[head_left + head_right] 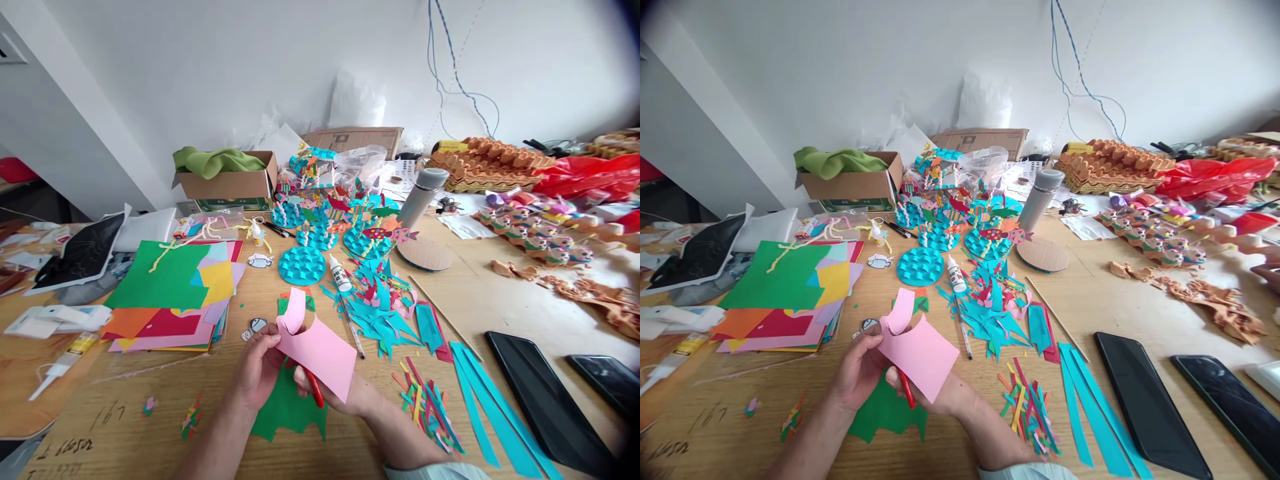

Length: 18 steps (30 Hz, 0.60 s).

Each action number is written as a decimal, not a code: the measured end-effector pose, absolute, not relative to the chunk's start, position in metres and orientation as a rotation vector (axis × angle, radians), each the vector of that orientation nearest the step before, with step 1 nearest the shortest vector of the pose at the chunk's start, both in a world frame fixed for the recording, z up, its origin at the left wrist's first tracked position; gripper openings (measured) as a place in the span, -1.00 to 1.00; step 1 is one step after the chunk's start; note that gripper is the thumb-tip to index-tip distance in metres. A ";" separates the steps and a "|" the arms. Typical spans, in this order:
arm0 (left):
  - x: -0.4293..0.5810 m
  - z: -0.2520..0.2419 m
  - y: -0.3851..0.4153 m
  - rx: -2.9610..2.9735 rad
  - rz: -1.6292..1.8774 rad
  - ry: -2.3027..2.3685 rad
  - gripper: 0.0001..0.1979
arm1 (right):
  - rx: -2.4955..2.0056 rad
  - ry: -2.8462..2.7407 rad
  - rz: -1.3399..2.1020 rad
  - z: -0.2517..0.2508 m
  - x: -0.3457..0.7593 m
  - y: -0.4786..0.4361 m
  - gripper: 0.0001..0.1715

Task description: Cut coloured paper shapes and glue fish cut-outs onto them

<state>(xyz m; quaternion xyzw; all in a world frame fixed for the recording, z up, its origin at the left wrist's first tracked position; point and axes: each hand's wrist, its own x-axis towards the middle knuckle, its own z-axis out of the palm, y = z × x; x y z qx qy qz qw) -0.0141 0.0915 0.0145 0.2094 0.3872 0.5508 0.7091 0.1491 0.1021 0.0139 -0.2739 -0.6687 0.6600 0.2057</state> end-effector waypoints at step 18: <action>-0.008 0.015 0.090 0.427 1.166 0.884 -0.88 | -0.876 -1.605 1.826 -0.004 0.143 0.098 -0.25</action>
